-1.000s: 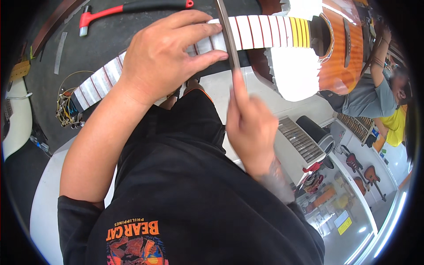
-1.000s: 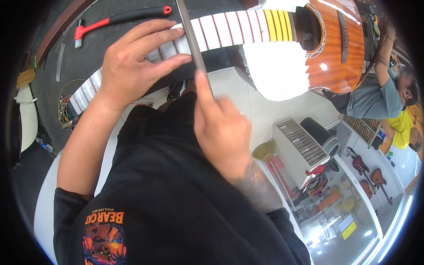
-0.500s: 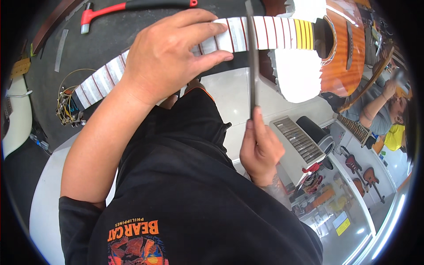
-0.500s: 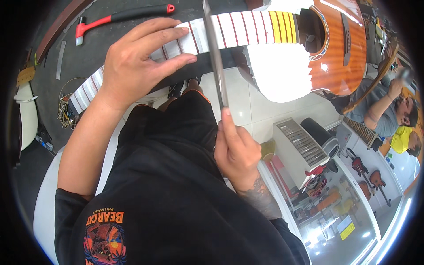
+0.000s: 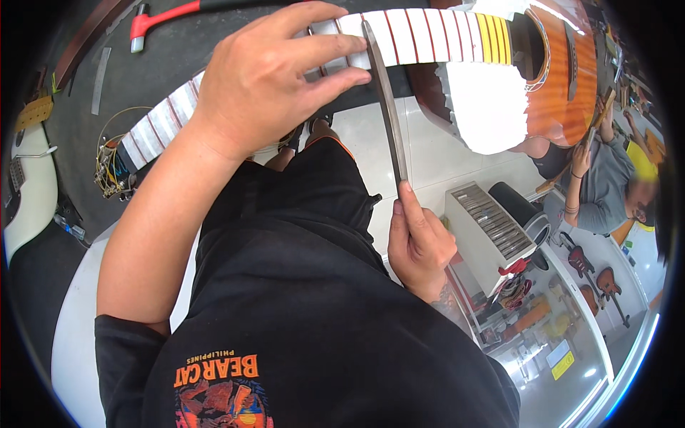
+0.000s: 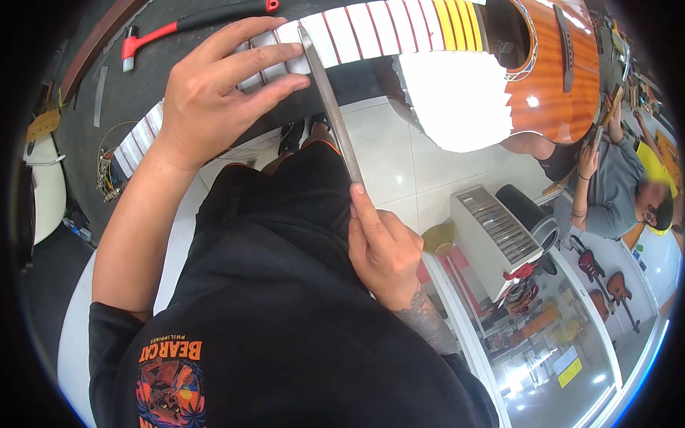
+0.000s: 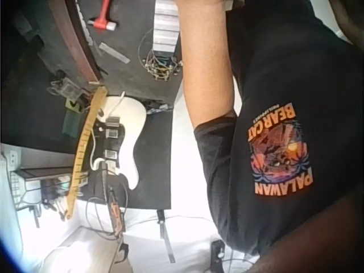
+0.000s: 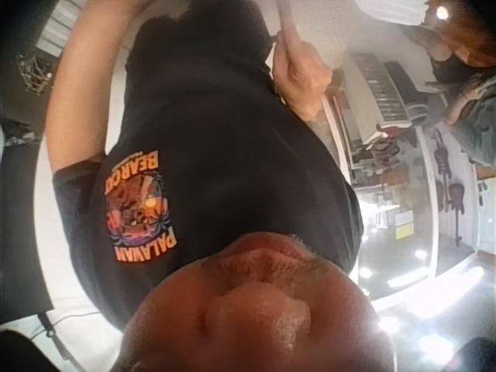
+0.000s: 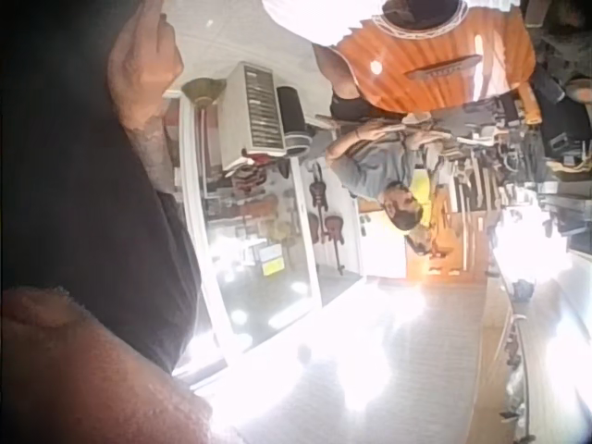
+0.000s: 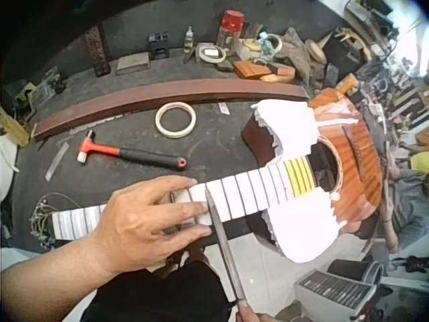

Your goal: The person uses a file to smooth the frets on a guitar neck. The tool is moved back and forth along the metal frets while the neck is held steady.

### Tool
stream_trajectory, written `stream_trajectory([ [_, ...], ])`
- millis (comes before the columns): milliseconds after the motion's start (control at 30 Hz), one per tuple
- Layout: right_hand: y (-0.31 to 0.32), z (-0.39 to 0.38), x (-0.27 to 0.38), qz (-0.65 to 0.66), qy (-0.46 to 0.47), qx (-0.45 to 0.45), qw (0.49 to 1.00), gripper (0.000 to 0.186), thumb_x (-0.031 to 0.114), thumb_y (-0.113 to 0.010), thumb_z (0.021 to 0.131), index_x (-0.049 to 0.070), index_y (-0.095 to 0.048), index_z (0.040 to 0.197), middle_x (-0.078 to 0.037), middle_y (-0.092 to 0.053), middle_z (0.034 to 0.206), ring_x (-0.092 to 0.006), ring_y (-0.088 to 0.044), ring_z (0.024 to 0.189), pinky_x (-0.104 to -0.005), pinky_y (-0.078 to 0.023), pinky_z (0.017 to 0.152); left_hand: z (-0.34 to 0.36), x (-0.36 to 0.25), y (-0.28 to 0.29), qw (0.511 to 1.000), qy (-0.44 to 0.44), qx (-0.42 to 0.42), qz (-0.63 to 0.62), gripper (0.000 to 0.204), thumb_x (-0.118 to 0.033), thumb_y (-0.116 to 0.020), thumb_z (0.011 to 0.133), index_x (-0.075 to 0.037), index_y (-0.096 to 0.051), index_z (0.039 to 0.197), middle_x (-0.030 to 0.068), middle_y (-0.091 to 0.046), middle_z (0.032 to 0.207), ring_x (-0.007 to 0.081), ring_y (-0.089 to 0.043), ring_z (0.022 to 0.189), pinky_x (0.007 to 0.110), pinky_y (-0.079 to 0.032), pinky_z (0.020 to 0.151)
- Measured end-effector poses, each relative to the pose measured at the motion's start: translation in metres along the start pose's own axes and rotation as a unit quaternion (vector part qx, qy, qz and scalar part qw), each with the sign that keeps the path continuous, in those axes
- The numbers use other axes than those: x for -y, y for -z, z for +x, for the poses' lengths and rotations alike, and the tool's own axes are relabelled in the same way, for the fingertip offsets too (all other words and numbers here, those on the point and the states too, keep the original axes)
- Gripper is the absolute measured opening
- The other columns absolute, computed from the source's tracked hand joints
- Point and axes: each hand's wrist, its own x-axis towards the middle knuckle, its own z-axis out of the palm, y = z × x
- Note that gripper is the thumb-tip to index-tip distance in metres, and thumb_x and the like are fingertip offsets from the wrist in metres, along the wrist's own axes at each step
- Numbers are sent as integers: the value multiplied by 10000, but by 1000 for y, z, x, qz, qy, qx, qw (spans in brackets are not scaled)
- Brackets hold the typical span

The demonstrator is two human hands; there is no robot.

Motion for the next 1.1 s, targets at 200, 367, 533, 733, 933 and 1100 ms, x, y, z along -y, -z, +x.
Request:
stream_trajectory([
  [200, 2, -20, 8, -34, -23, 11, 999, 469, -79, -771, 848, 37, -721, 1300, -64, -544, 618, -159, -500, 492, -286, -432, 502, -2, -1, -1, 1000, 1, 11, 18, 304, -261, -909, 758, -176, -826, 1037, 48, -737, 1172, 184, -705, 776, 298, -577, 683],
  [367, -4, 20, 8, -57, -1, 14, 998, 457, -50, -759, 879, 65, -715, 1320, -74, -531, 620, -198, -514, 499, -339, -441, 504, 0, -1, 1, 1000, -1, 6, 11, 301, -258, -906, 759, -179, -827, 1039, 47, -734, 1181, 187, -702, 758, 298, -574, 677],
  [533, -26, 101, 19, -65, 18, 9, 998, 470, 8, -731, 932, 123, -680, 1384, -98, -556, 633, -253, -539, 509, -381, -458, 533, -1, 1, 0, 1000, -12, -6, 12, 297, -259, -904, 760, -182, -828, 1036, 43, -732, 1196, 193, -714, 765, 299, -576, 676],
  [733, -14, 46, 11, -63, 25, 15, 998, 500, -25, -748, 900, 80, -672, 1383, -88, -540, 627, -232, -534, 504, -376, -448, 507, -3, 0, 2, 1000, 18, 16, 19, 291, -280, -900, 768, -187, -831, 1035, 42, -733, 1197, 205, -720, 766, 308, -582, 682],
  [933, -4, 2, 4, -92, 17, 15, 996, 523, -22, -788, 842, 64, -693, 1349, -43, -484, 623, -212, -520, 473, -374, -461, 468, 0, -2, -1, 1000, 10, 1, 1, 290, -286, -903, 763, -186, -833, 1025, 44, -742, 1179, 213, -724, 782, 315, -587, 695],
  [1100, -27, 104, 20, -121, 19, 33, 992, 483, 8, -739, 922, 91, -665, 1391, -88, -558, 629, -240, -547, 509, -387, -455, 515, -1, 1, 1, 1000, 11, 9, 16, 299, -277, -903, 757, -175, -832, 1029, 58, -740, 1185, 222, -733, 806, 321, -591, 707],
])
